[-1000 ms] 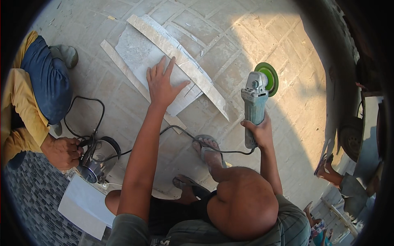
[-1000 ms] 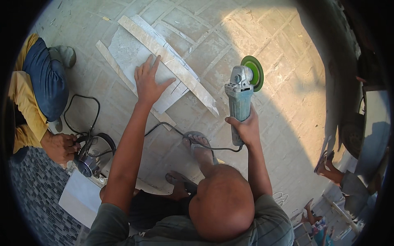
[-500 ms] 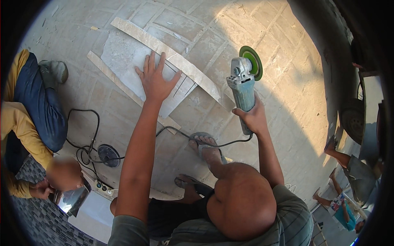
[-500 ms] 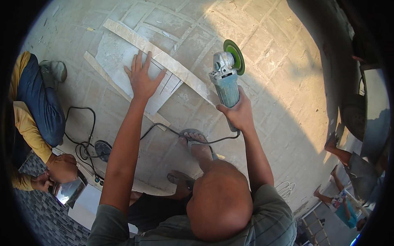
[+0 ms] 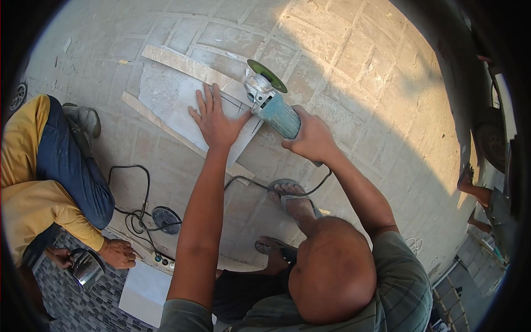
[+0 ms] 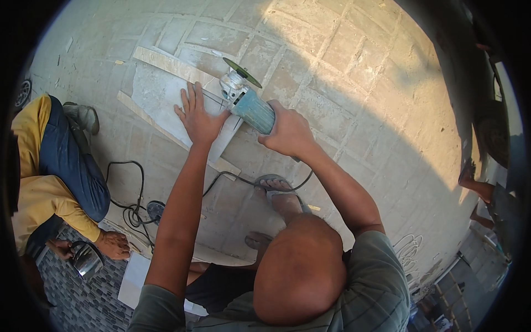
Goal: The person uses an angle grinder to cut and shape pieces of tile on a paved floor. They hold the tiles steady with one hand while guiding the spinning blade with the other, as another person assists by holding objects on the ground.
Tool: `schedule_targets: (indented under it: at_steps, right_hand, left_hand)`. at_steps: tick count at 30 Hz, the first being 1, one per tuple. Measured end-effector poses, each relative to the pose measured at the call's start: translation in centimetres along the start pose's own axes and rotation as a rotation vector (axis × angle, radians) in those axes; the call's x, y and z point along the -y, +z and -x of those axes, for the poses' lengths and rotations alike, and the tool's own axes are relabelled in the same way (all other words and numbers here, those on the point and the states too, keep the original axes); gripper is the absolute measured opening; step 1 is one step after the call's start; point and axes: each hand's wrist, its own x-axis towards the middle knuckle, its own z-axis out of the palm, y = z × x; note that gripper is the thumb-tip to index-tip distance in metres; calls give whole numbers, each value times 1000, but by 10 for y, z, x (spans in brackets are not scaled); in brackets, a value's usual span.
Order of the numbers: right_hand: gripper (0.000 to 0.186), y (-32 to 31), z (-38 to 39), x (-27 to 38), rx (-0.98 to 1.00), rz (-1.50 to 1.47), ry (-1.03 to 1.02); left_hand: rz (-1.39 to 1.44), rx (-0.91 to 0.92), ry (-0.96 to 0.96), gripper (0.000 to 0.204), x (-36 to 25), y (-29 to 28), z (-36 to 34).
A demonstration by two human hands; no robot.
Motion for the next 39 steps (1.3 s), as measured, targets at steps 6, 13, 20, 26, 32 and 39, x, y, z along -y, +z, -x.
schedule_targets:
  at_steps: [6,13,20,26,32,39]
  right_hand:
    - [72,14,-33,26,43,38,-18]
    - [59,23,-56,50,111,58,-82]
    - [57,29,-62,54,116,59,-90]
    - [56,27,-65,60,153,88,-73]
    - [62,29,-68,60,159,142,-54]
    - [61,26,-71,64,171,169,-54]
  left_hand:
    - [4,20,3,121,1,5,-2]
    - [-18,-35,28,82,9,17,0]
    - [10,-45,28,71,10,16,1]
    - [4,-59,48,73,8,13,1]
    - [8,-59,47,75,7,14,1]
    - [17,-60,33,75,6,11,0]
